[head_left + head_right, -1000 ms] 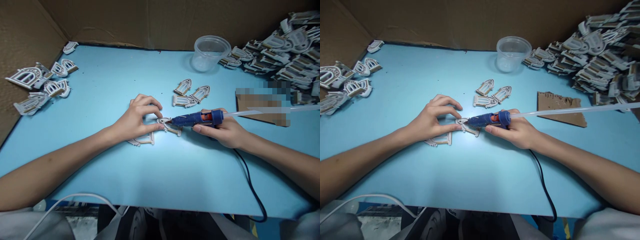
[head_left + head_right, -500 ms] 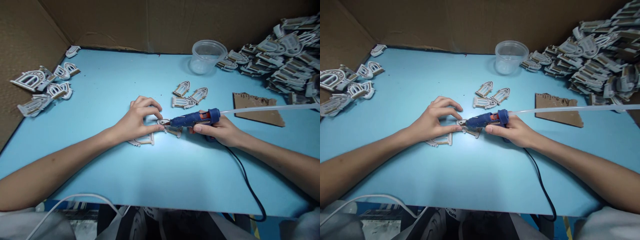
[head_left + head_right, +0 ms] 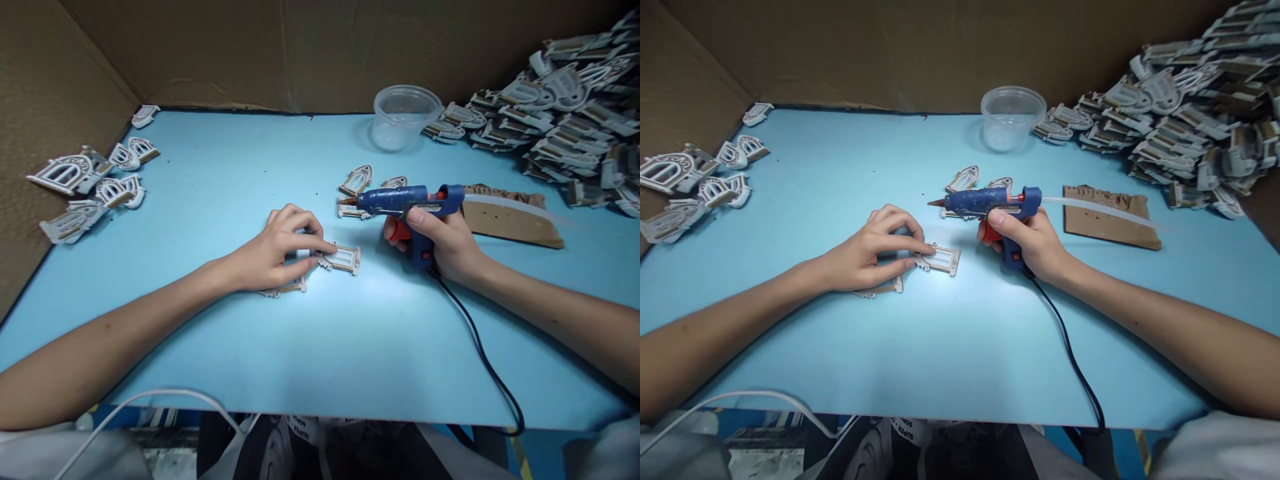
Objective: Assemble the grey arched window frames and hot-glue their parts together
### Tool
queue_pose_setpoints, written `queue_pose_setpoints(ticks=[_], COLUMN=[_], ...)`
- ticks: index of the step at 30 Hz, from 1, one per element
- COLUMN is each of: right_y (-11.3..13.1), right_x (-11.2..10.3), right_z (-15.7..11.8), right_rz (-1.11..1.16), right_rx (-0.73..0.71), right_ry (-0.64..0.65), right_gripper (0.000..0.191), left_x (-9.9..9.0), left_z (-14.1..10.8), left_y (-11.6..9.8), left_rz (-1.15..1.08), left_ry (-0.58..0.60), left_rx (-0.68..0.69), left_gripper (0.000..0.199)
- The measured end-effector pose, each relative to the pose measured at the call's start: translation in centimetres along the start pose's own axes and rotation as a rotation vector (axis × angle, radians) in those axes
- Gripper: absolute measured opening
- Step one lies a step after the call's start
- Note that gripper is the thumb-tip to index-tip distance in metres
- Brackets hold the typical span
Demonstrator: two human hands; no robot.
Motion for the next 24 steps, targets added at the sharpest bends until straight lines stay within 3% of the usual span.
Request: queue_pose_setpoints(ticks=[4, 10, 15, 19, 24], right_y=[0.0, 0.1, 0.1, 0.0, -0.6], right_x=[0.0, 0.0, -0.2, 0.0, 0.0], right_z=[-0.1, -0.1, -0.2, -0.3, -0.7], right_rz=[-0.017, -0.015, -0.028, -0.102, -0.349], right_rx=[0.007, 0.017, 0.004, -0.004, 0.063], right_ry=[0.022, 0.011, -0.009, 0.069, 0.105], right_gripper=[0.039, 0.04, 0.041, 0.041, 0.048], left_x=[-0.2, -0.1, -0.5, -0.6, -0.5], left_z=[0.0, 0.0, -0.1, -0.1, -0.1], left_y=[0.2, 0.5, 0.4, 0.4, 1.1], left_rz=[-0.088, 0.074, -0.004, 0.024, 0.01], left_ry=[-0.057, -0.115, -0.188, -0.207, -0.236], left_rx=[0.01, -0.048, -0.051, -0.023, -0.097], left_gripper=[0.023, 0.046, 0.021, 0.038, 0.026])
Point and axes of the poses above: each hand's wrist, its own z-axis towards the middle knuckle, its own x-axis out of the palm, y = z × x, the point moved 6 cm from there along z, towards the middle knuckle, and after that the axes turned 3 degrees about y, right-handed, at the moved point
